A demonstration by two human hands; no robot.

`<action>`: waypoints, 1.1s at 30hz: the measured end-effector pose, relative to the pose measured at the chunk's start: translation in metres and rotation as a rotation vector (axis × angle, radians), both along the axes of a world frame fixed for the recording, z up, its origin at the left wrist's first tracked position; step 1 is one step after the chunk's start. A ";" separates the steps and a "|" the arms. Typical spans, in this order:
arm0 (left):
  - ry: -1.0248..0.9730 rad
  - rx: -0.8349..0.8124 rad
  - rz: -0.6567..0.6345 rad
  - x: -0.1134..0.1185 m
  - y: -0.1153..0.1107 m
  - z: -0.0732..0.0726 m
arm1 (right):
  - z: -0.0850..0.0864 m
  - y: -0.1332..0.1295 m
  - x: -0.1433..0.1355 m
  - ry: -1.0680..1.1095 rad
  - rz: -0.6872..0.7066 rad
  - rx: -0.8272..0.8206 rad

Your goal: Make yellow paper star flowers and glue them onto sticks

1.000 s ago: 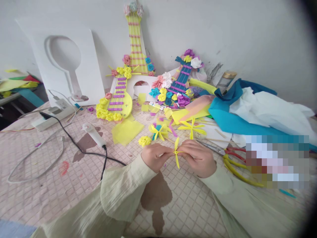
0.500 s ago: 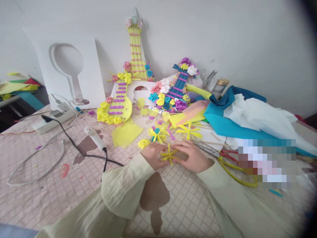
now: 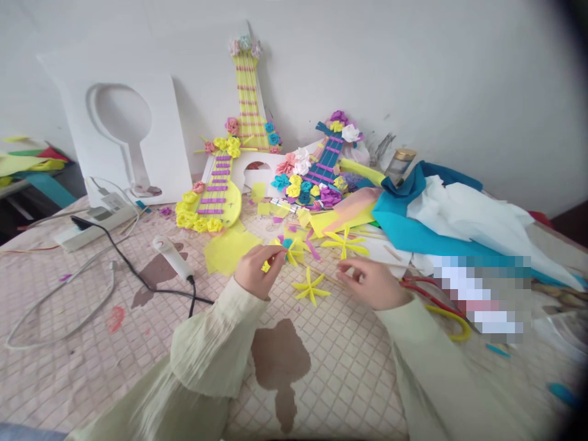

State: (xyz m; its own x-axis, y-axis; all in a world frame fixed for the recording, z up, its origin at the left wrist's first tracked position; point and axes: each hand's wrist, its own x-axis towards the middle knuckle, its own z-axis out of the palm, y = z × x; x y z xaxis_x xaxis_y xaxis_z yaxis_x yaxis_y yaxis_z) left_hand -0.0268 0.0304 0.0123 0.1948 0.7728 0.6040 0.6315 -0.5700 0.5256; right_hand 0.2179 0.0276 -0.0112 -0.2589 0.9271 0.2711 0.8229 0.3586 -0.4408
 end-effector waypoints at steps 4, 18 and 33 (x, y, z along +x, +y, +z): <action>0.118 -0.013 -0.153 0.004 0.000 -0.008 | -0.014 0.000 -0.015 -0.111 0.070 -0.067; 0.271 -0.250 -0.267 0.023 -0.004 -0.042 | 0.004 -0.005 -0.011 0.178 -0.128 -0.092; 0.149 -0.194 -0.130 0.035 -0.015 -0.048 | 0.009 -0.018 -0.026 0.197 -0.150 -0.369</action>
